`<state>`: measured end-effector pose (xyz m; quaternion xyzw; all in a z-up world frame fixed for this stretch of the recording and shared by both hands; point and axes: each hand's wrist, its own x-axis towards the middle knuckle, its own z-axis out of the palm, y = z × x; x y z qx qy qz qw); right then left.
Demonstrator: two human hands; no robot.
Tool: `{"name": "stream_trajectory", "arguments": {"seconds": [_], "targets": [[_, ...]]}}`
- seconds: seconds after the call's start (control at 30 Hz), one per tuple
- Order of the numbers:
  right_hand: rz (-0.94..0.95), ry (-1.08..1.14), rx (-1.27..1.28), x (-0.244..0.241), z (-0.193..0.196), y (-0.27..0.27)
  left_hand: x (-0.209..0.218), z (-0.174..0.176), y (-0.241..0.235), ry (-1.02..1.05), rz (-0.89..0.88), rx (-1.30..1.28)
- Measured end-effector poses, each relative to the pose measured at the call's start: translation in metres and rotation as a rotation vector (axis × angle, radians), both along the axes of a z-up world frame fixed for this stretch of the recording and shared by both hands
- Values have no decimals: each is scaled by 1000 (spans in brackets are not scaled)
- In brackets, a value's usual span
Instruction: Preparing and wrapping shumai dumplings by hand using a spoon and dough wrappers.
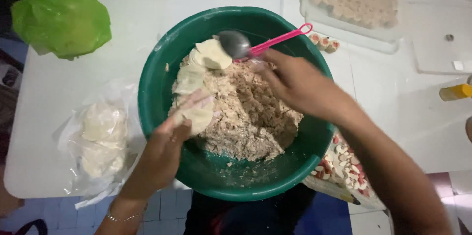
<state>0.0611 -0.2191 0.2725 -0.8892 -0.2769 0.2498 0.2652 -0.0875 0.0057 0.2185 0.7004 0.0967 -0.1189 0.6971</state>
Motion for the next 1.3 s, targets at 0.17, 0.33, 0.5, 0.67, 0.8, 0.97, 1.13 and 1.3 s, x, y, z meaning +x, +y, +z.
{"name": "stream_trajectory", "arguments": {"seconds": [0.17,0.33,0.5,0.67,0.8,0.97,1.13,1.3], "targets": [[-35,-281,-354,-16,14,-50,9,-3,0,-36,-270,380],[-4,-288,-662,-33,-7,-78,16,-40,-5,-336,-135,822],[276,-494,-831,-53,-35,-100,15,-33,-2,-350,-74,632],[453,-341,-1087,-60,-37,-75,11,-41,2,-379,-7,590],[395,-350,-811,-58,-54,-72,9,-41,0,-442,92,578],[287,-221,-739,-57,-73,-64,10,-31,-1,-422,92,507],[430,-599,-362,-55,-83,-83,12,-28,-4,-520,101,464],[262,-448,-125,-58,-27,-73,14,-24,-1,-373,156,459]]}}
